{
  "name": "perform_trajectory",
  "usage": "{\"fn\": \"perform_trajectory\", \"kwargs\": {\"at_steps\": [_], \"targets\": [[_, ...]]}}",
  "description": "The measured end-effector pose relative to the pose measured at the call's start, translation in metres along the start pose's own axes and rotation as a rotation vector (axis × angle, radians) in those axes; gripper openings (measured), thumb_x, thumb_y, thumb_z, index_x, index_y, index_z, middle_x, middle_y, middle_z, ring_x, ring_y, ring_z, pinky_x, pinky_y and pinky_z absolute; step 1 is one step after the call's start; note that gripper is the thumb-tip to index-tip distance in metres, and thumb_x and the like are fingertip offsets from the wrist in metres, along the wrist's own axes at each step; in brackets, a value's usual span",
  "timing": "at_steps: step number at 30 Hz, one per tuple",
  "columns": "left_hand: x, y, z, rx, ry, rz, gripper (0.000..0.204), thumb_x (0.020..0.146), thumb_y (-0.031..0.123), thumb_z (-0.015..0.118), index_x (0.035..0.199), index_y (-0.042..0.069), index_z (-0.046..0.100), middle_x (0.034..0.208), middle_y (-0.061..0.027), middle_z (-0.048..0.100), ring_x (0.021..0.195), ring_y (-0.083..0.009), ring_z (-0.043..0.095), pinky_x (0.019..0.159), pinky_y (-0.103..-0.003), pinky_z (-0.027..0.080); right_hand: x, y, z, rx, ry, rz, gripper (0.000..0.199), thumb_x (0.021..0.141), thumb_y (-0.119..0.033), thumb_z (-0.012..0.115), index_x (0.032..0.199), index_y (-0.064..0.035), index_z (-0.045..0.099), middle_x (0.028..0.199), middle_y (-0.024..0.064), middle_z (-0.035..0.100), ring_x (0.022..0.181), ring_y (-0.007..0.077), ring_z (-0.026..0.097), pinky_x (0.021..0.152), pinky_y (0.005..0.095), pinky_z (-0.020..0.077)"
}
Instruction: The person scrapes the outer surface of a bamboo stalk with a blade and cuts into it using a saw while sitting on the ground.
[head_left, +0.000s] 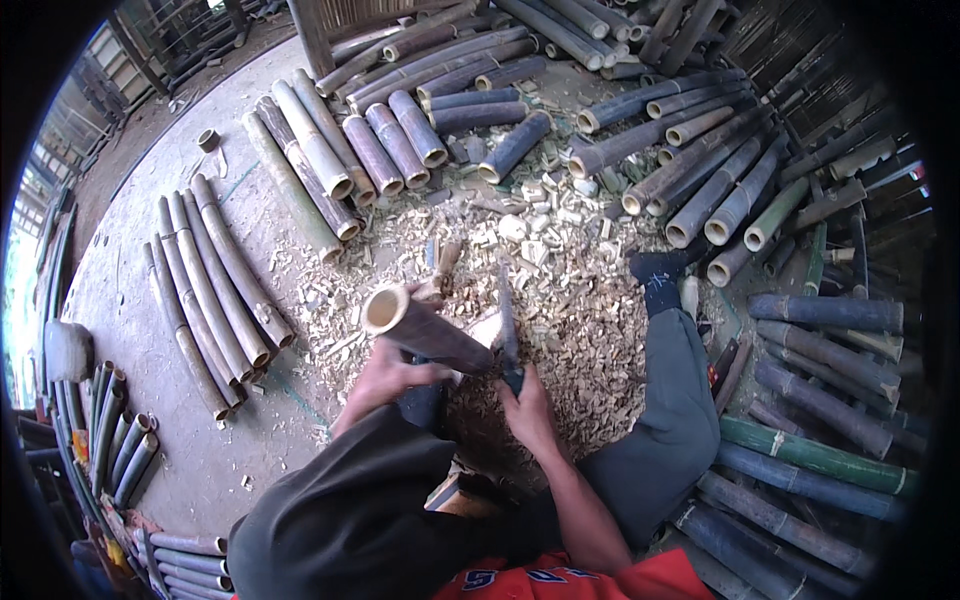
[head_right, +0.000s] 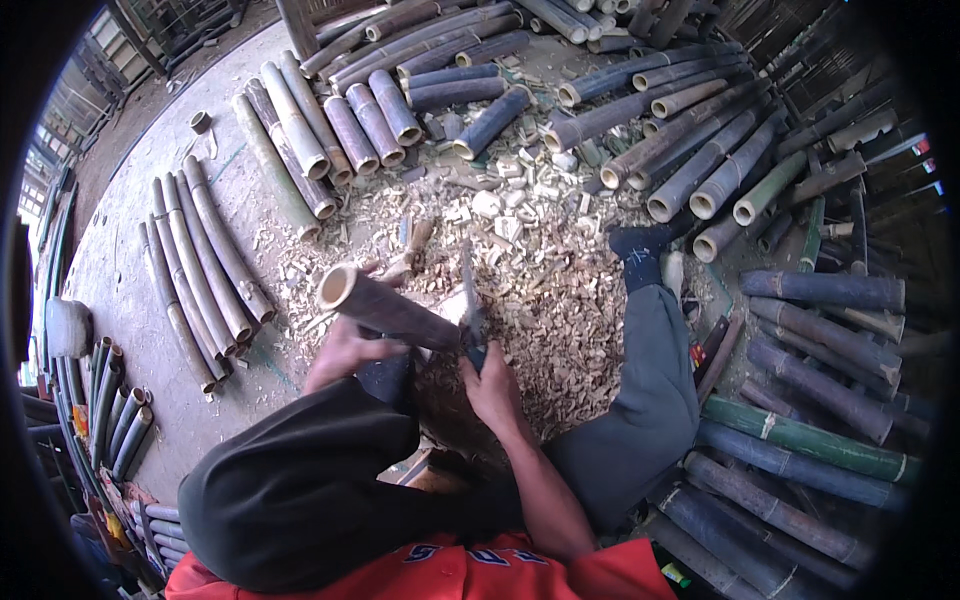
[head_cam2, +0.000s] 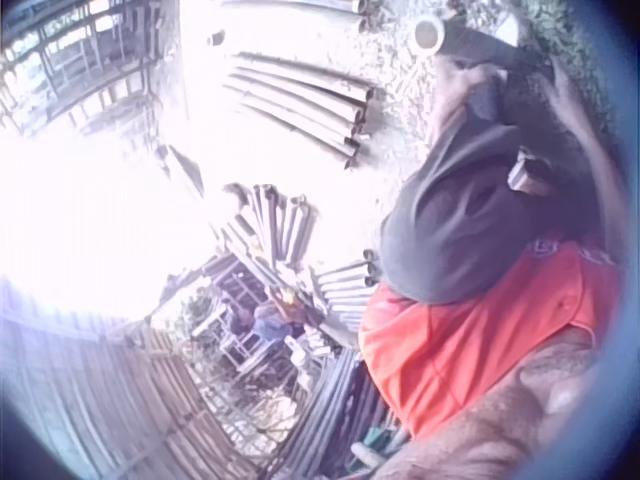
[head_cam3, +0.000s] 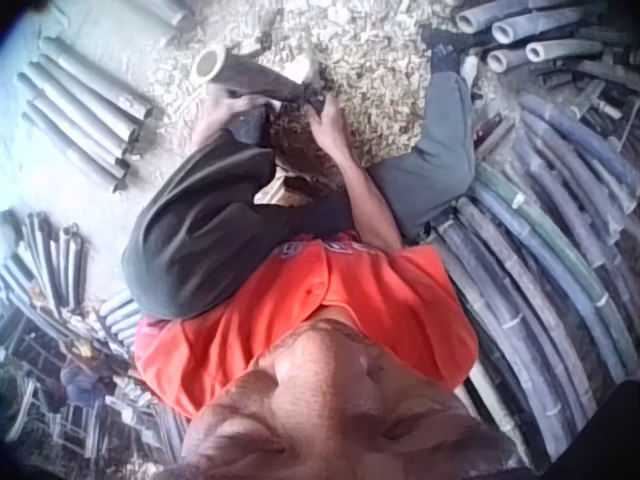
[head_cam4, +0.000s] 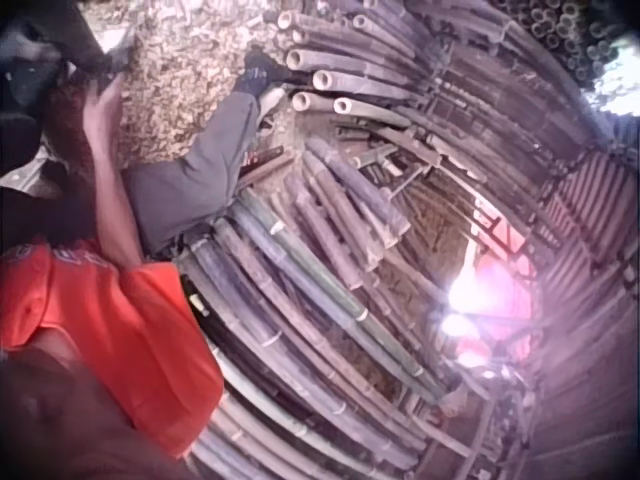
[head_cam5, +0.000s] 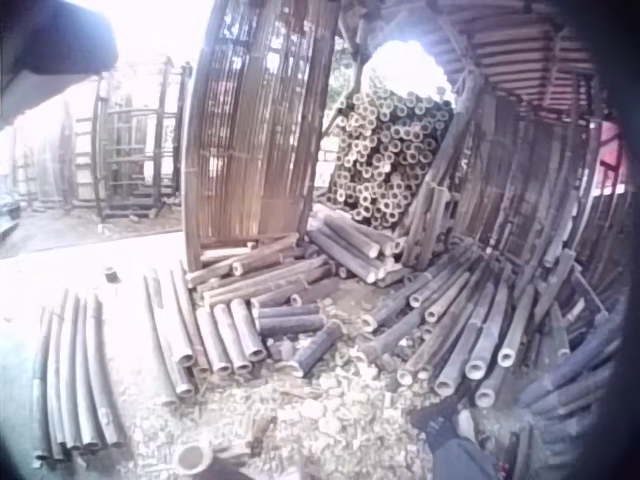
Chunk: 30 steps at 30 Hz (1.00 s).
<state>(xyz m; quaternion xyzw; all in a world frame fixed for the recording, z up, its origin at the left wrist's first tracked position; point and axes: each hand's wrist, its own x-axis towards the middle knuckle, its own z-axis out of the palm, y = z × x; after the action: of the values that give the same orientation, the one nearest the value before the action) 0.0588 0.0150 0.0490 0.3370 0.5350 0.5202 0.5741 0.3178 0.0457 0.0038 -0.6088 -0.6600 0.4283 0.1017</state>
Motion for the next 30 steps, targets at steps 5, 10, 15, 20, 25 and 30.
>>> {"fn": "perform_trajectory", "kwargs": {"at_steps": [5, 10, 15, 20, 25, 30], "targets": [[0.024, -0.072, 0.035, 0.156, 0.058, 0.068, 0.089, 0.077, 0.014, 0.088, 0.154, 0.002, 0.044, 0.140, -0.0155, 0.059, 0.125, -0.0291, 0.061, 0.109, -0.042, 0.048, 0.007, 0.012, -0.013, 0.244, 0.081, 0.091, 0.041, 0.101, -0.034, 0.071, 0.118, 0.0007, 0.055, 0.083, 0.0201, 0.069, 0.063, 0.0329, 0.071, 0.058, 0.0457, 0.0550], [-0.022, 0.001, 0.000, 0.125, 0.135, -0.013, 0.090, 0.073, 0.030, 0.089, 0.154, 0.012, 0.053, 0.128, -0.0143, 0.060, 0.115, -0.0296, 0.066, 0.100, -0.041, 0.053, 0.007, 0.040, -0.018, 0.384, 0.153, 0.099, 0.035, 0.101, -0.028, 0.072, 0.112, 0.0006, 0.054, 0.063, 0.0080, 0.062, 0.047, 0.0212, 0.064, 0.047, 0.0397, 0.0514], [-0.033, -0.001, -0.043, 0.008, 0.419, 0.121, 0.078, 0.073, 0.008, 0.087, 0.144, 0.001, 0.054, 0.122, -0.0147, 0.067, 0.116, -0.0261, 0.067, 0.102, -0.040, 0.055, 0.019, 0.033, -0.012, 0.346, 0.071, 0.133, 0.041, 0.101, -0.032, 0.071, 0.117, 0.0003, 0.051, 0.081, 0.0202, 0.069, 0.061, 0.0334, 0.072, 0.056, 0.0463, 0.0549], [0.003, -0.044, -0.047, -0.709, 0.566, 0.176, 0.057, 0.089, 0.011, 0.082, 0.138, 0.004, 0.055, 0.124, -0.0118, 0.066, 0.120, -0.0275, 0.064, 0.108, -0.050, 0.053, 0.002, 0.012, -0.004, 0.043, 0.108, -0.058, 0.052, 0.103, -0.035, 0.068, 0.134, -0.0019, 0.044, 0.090, 0.0262, 0.070, 0.081, 0.0452, 0.070, 0.068, 0.0546, 0.0538], [0.050, -0.055, -0.043, -0.707, 0.690, 0.012, 0.042, 0.090, 0.019, 0.084, 0.122, 0.009, 0.059, 0.110, -0.0071, 0.069, 0.103, -0.0229, 0.070, 0.089, -0.050, 0.062, -0.008, 0.004, -0.005, -0.086, 0.066, -0.149, 0.046, 0.104, -0.034, 0.066, 0.134, -0.0059, 0.046, 0.099, 0.0282, 0.072, 0.093, 0.0523, 0.070, 0.075, 0.0589, 0.0536], [0.039, -0.048, -0.049, -0.733, 0.618, 0.102, 0.037, 0.089, 0.016, 0.085, 0.116, 0.008, 0.062, 0.101, -0.0048, 0.071, 0.090, -0.0195, 0.072, 0.082, -0.040, 0.063, -0.008, -0.011, -0.006, -0.069, 0.003, -0.144, 0.049, 0.105, -0.033, 0.064, 0.137, -0.0018, 0.045, 0.101, 0.0309, 0.071, 0.094, 0.0524, 0.070, 0.077, 0.0589, 0.0538]]}}
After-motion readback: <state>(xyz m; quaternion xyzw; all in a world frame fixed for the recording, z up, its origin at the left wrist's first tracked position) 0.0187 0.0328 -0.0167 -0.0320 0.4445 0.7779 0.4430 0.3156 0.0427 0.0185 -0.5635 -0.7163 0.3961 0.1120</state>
